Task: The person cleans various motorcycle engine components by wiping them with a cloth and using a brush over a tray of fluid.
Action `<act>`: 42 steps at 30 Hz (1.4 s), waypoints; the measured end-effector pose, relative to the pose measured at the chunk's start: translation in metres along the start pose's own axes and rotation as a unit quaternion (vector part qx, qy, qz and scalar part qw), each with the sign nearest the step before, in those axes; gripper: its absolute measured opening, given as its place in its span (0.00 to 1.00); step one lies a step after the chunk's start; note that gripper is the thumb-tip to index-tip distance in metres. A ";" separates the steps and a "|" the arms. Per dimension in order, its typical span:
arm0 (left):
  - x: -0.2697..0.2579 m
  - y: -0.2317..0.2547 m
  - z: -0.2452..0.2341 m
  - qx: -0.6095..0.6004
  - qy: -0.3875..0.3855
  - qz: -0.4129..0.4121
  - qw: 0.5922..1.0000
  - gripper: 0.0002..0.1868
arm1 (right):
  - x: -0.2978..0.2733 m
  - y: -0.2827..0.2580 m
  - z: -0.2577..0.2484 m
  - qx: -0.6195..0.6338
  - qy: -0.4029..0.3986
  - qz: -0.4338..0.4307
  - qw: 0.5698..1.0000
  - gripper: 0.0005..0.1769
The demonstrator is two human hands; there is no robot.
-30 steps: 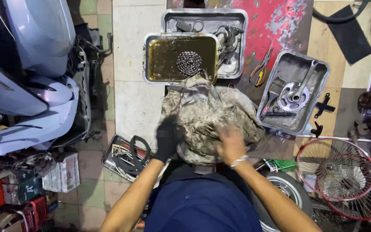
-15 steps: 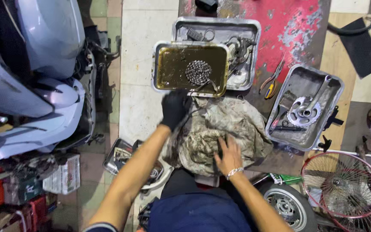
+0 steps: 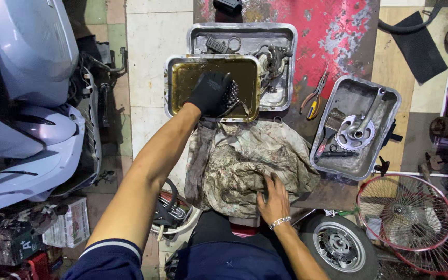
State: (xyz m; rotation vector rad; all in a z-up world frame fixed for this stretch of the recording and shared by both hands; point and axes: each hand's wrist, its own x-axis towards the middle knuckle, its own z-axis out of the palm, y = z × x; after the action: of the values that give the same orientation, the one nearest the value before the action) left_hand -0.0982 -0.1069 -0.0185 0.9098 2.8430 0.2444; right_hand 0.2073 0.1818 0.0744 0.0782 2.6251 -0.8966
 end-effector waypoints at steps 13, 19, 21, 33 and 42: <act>-0.015 -0.002 -0.043 -0.098 -0.033 -0.122 0.987 0.50 | 0.003 0.001 -0.007 -0.006 -0.022 0.007 1.000 0.36; -0.038 0.009 -0.103 -0.233 -0.029 -0.206 0.950 0.38 | 0.002 0.004 0.005 -0.015 -0.041 0.014 0.999 0.38; -0.056 0.023 -0.127 -0.234 0.037 -0.159 0.958 0.45 | 0.003 0.005 0.007 -0.020 -0.051 0.017 0.998 0.39; -0.163 0.208 -0.046 -0.222 0.057 -0.151 0.962 0.49 | -0.012 0.046 -0.001 -0.034 -0.054 0.057 0.996 0.40; -0.197 0.193 -0.015 -0.195 0.052 -0.304 0.931 0.17 | -0.035 0.058 -0.002 -0.023 -0.049 0.058 0.997 0.41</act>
State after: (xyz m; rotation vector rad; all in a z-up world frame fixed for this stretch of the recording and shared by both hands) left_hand 0.1665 -0.0686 0.0522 -0.0705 2.8384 0.7488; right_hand 0.2490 0.2309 0.0546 0.1690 2.5197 -0.7793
